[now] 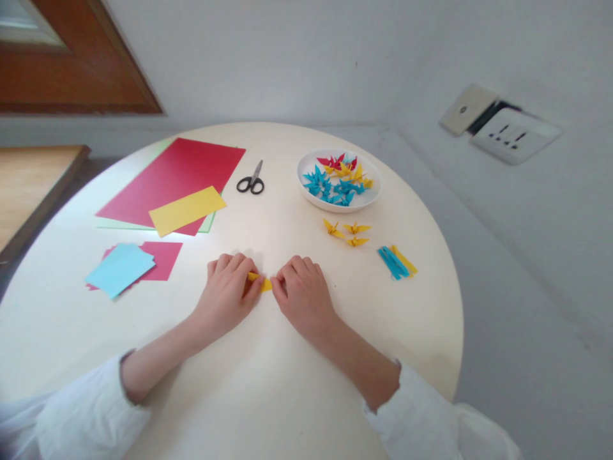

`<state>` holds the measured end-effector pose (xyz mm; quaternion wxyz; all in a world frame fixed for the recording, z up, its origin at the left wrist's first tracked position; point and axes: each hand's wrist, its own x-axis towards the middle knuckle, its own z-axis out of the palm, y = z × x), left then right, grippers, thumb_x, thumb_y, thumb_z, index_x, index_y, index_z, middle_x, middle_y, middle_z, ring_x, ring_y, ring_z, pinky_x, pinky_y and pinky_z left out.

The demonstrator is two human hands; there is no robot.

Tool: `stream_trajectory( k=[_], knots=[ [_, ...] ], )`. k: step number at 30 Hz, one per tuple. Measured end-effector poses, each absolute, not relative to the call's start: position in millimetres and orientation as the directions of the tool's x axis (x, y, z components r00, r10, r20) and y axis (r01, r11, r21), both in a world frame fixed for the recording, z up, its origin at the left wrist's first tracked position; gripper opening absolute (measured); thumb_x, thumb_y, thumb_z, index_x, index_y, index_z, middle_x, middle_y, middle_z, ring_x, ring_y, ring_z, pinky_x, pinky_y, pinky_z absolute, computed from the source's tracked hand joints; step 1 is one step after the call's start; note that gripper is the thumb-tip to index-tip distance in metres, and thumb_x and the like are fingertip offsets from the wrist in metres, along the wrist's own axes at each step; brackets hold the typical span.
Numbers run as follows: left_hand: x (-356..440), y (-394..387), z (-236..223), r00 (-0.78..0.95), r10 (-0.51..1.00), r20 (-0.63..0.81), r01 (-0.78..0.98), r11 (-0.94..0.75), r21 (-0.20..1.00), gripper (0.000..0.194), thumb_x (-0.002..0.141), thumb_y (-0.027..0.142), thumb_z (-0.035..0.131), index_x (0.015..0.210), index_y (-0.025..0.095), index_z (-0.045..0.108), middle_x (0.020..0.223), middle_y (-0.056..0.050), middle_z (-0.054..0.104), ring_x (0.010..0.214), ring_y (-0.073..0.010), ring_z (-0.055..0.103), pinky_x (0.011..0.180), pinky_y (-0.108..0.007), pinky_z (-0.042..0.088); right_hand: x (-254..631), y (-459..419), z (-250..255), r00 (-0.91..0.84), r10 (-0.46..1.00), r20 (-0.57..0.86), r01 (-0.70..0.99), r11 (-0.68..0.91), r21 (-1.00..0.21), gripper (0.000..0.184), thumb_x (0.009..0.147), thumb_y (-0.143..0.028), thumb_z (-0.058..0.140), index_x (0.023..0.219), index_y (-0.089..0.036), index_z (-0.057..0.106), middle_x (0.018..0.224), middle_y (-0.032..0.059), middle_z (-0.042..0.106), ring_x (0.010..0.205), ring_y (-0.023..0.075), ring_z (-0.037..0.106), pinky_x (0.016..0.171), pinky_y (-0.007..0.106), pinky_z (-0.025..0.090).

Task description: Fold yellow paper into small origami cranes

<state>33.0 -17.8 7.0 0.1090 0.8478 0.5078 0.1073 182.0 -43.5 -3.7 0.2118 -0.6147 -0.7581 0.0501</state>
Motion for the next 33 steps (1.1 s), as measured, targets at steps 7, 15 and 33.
stream_trajectory(
  k=[7,15,33],
  knots=[
    [33.7,-16.8,6.0,0.454,0.888,0.070,0.842,-0.453,0.292,0.015,0.085,0.025,0.040,0.077,0.017,0.050,0.084,-0.007,0.056,0.083,-0.0251,0.045,0.074,-0.040,0.033,181.7,-43.8,-3.4,-0.158,0.950,0.269,0.917,0.242,-0.316,0.013,0.080,-0.017,0.052,0.067,-0.018,0.053,0.074,0.0045,0.058,0.071,0.0178,0.049,0.067,0.030,0.037],
    [34.7,-16.1,6.6,0.449,0.892,0.057,0.854,-0.447,0.267,0.015,0.085,0.026,0.041,0.078,0.018,0.051,0.085,-0.006,0.056,0.084,-0.0254,0.045,0.074,-0.040,0.033,185.0,-43.7,-9.0,-0.140,0.946,0.293,0.895,0.247,-0.370,0.012,0.077,-0.014,0.051,0.066,-0.019,0.048,0.073,0.0043,0.055,0.071,0.0188,0.049,0.066,0.032,0.039],
    [35.4,-16.5,7.3,0.451,0.890,0.063,0.851,-0.450,0.272,0.014,0.085,0.025,0.041,0.080,0.018,0.051,0.087,-0.007,0.057,0.085,-0.0255,0.046,0.073,-0.039,0.033,185.0,-68.6,-1.2,-0.296,0.879,0.374,0.868,0.411,-0.278,0.024,0.086,-0.016,0.048,0.104,-0.019,0.063,0.094,0.0090,0.060,0.087,0.0207,0.053,0.074,0.036,0.042]
  ],
)
